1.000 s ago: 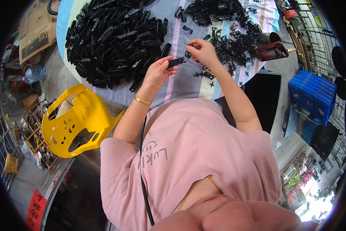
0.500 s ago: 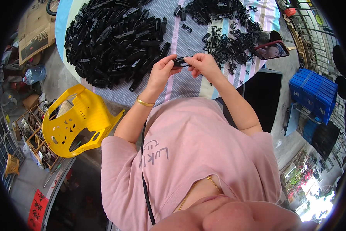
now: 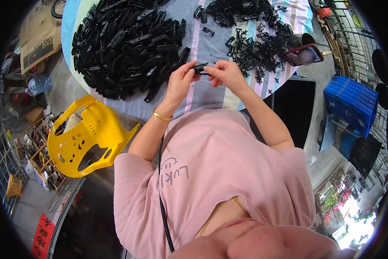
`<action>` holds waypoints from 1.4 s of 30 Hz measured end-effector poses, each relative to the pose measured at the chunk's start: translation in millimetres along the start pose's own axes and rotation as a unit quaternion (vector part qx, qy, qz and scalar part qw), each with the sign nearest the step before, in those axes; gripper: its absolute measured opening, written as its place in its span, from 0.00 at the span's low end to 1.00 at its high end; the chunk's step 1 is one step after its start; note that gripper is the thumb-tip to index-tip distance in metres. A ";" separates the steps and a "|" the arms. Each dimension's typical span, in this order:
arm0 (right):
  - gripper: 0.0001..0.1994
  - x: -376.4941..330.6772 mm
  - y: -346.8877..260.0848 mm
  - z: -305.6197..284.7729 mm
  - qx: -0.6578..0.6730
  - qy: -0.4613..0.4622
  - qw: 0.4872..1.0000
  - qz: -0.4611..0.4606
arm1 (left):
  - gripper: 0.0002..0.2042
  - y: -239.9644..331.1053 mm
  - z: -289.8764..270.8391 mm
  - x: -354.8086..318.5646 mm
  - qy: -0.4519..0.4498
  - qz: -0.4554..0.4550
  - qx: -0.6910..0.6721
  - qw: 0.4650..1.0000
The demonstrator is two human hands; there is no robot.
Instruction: Sorting and inspecting small black industrial components on a production workbench.
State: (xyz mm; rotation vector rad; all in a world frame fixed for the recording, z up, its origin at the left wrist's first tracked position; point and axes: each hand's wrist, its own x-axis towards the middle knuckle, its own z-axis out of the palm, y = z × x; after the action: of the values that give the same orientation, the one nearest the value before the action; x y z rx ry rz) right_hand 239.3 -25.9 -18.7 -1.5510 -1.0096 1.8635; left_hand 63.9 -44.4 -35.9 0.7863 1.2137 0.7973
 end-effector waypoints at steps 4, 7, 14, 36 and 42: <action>0.14 0.5 4.0 -2.2 0.053 -0.031 0.998 0.011 | 0.17 10.3 -2.0 -2.0 -0.007 0.038 0.195 0.980; 0.14 -0.8 5.4 1.1 0.028 -0.038 0.999 -0.022 | 0.19 10.1 2.3 -0.5 0.014 0.058 0.225 0.972; 0.13 -2.9 0.2 3.5 0.032 -0.017 0.999 0.003 | 0.18 -0.1 0.5 0.7 0.040 0.038 0.126 0.990; 0.13 74.8 -22.5 -22.7 -0.139 0.062 0.967 -0.203 | 0.13 61.5 -39.1 8.1 0.087 0.136 0.006 0.987; 0.16 139.4 -25.7 -60.3 -0.584 0.288 0.687 -0.323 | 0.10 100.5 -121.5 29.6 0.358 0.282 0.371 0.809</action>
State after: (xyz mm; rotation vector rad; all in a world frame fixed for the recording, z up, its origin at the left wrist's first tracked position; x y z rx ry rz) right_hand 265.6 110.5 -85.2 -1.7578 -2.1794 0.0201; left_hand -60.8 42.7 15.2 1.6315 2.0749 1.1757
